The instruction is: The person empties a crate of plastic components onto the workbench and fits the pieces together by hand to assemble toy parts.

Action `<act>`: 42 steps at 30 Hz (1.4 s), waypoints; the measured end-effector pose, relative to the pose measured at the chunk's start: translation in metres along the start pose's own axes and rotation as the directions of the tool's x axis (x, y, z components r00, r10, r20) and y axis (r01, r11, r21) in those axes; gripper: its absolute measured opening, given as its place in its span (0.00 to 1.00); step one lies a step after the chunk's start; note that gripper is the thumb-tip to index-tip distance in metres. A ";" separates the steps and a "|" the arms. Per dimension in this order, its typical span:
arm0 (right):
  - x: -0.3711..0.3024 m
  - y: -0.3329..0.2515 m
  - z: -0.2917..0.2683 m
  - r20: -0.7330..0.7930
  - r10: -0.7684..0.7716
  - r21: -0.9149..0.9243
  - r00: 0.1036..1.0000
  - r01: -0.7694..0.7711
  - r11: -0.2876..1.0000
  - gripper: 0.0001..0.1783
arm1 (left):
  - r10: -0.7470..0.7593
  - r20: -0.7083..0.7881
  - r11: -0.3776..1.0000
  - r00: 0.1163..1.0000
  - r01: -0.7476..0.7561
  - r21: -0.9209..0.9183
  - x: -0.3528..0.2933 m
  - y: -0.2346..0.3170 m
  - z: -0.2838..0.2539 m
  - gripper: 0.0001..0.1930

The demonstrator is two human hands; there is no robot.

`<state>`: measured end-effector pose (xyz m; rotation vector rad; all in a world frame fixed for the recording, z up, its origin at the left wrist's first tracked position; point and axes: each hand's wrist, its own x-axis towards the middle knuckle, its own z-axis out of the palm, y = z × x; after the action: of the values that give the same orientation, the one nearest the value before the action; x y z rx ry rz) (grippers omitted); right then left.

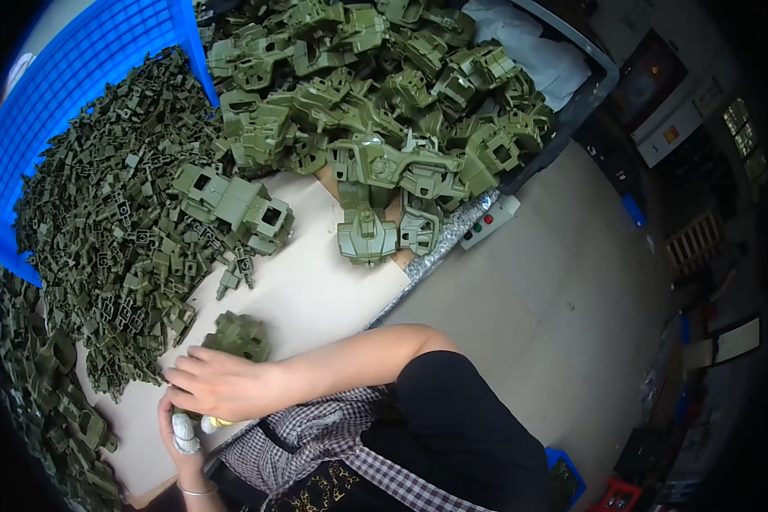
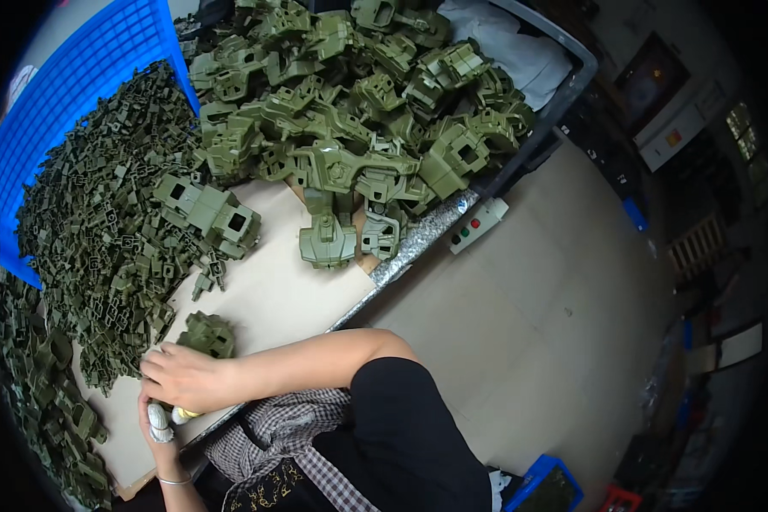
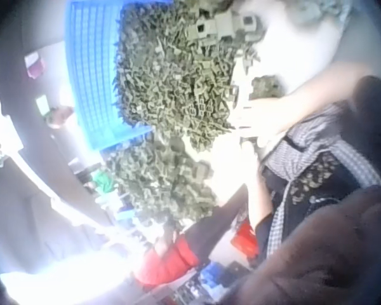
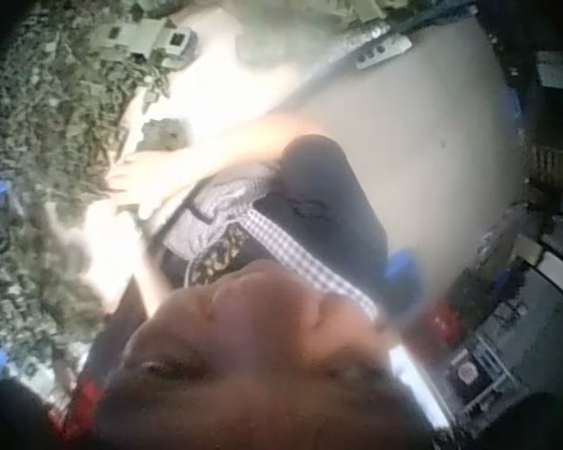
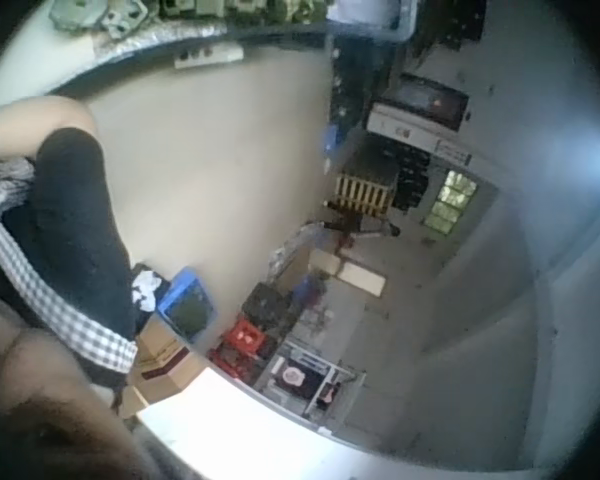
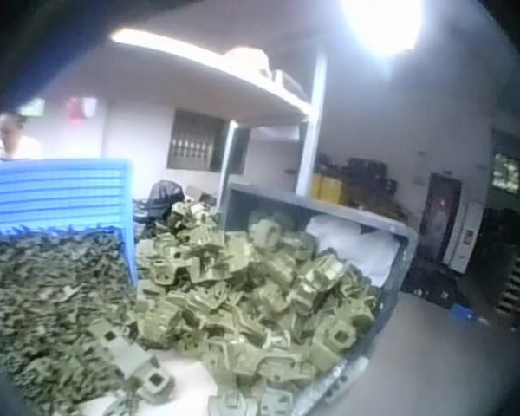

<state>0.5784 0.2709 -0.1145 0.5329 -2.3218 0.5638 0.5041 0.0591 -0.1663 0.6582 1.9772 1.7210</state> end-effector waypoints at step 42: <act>-0.035 0.122 -0.063 -0.360 0.674 -0.324 0.646 -0.764 0.559 0.33 | 0.617 -0.652 0.784 0.440 -0.268 0.560 0.032 0.033 -0.144 0.31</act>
<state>0.5722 0.4117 -0.1263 -0.7404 -2.2947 0.3742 0.3935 -0.0310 -0.1150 0.6038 3.0896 2.2571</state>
